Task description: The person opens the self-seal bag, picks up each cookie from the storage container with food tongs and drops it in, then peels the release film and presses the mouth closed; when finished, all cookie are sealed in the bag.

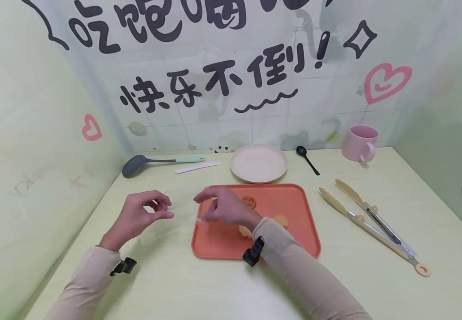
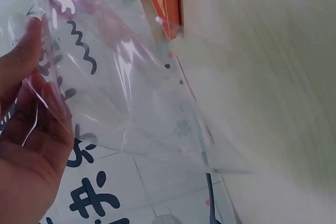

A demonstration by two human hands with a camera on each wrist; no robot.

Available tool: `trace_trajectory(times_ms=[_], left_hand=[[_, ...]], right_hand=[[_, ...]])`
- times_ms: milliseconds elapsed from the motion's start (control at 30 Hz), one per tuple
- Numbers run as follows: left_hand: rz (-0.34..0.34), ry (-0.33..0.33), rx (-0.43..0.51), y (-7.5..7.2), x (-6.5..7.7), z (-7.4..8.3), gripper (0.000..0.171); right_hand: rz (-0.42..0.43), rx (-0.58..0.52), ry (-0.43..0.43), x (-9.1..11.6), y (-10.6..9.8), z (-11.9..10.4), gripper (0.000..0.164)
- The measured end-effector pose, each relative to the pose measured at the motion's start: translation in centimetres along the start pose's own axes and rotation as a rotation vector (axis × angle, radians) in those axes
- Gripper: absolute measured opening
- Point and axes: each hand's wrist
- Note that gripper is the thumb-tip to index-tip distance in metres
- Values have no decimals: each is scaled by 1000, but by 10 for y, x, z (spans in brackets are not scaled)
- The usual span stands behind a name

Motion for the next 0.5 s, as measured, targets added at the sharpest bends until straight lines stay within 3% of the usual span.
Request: trace_trajectory(times_ms=[200,400,500], left_hand=[[-41,-5,-53,-3,-4,-4,16],[-50,-46,-90,-4,-7,-8,14],[-47,-51,-93,-5,-8,-10,15]], right_hand=[[18,243,8,29,-28,-3,27],[89,437,97,88,-82,4,26],[139,602,137,124,-110,13,27]])
Point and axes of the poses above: each hand's wrist, its own x-axis away from the middle knuckle, its own y-axis out of the palm, z = x × y, and after that the axes turned 9 degrees about -y, right-handed
